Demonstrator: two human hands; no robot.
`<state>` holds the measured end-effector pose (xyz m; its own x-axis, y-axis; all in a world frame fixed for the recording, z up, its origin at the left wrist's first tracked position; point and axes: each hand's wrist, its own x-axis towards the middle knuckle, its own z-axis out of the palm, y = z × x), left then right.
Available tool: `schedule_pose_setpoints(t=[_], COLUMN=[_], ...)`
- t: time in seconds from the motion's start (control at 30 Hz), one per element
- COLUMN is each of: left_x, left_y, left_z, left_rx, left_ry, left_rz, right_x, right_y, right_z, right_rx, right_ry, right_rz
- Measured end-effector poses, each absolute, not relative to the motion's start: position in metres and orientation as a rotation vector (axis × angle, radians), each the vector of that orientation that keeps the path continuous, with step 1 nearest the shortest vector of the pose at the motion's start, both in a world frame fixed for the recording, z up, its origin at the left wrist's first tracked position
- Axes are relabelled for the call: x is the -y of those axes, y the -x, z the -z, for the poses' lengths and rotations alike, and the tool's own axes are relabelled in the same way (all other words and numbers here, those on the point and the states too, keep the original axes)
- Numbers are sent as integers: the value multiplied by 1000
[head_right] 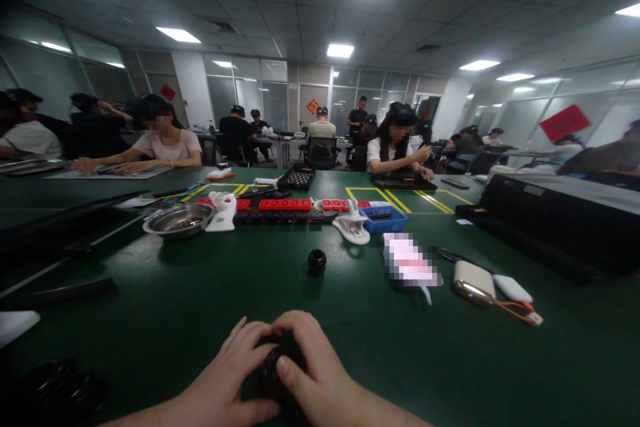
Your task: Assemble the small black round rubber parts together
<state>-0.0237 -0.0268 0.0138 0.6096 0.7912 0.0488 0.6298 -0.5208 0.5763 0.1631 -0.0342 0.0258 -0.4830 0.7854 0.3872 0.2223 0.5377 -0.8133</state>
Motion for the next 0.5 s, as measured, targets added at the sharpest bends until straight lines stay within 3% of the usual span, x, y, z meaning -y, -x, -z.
schedule_pose_setpoints(t=[0.13,0.33,0.5], left_x=[28,30,32], left_y=[23,22,22], left_z=[-15,-10,-12], left_rx=[-1147,-1163,-1170], left_ry=[-2334,-2377,-2392], left_rz=[-412,-464,-481], right_x=[33,33,38], right_y=[-163,-163,-163], right_z=[-19,-17,-24], right_rx=[1862,1983,1947], right_ry=[978,814,1093], right_rz=[-797,-876,-757])
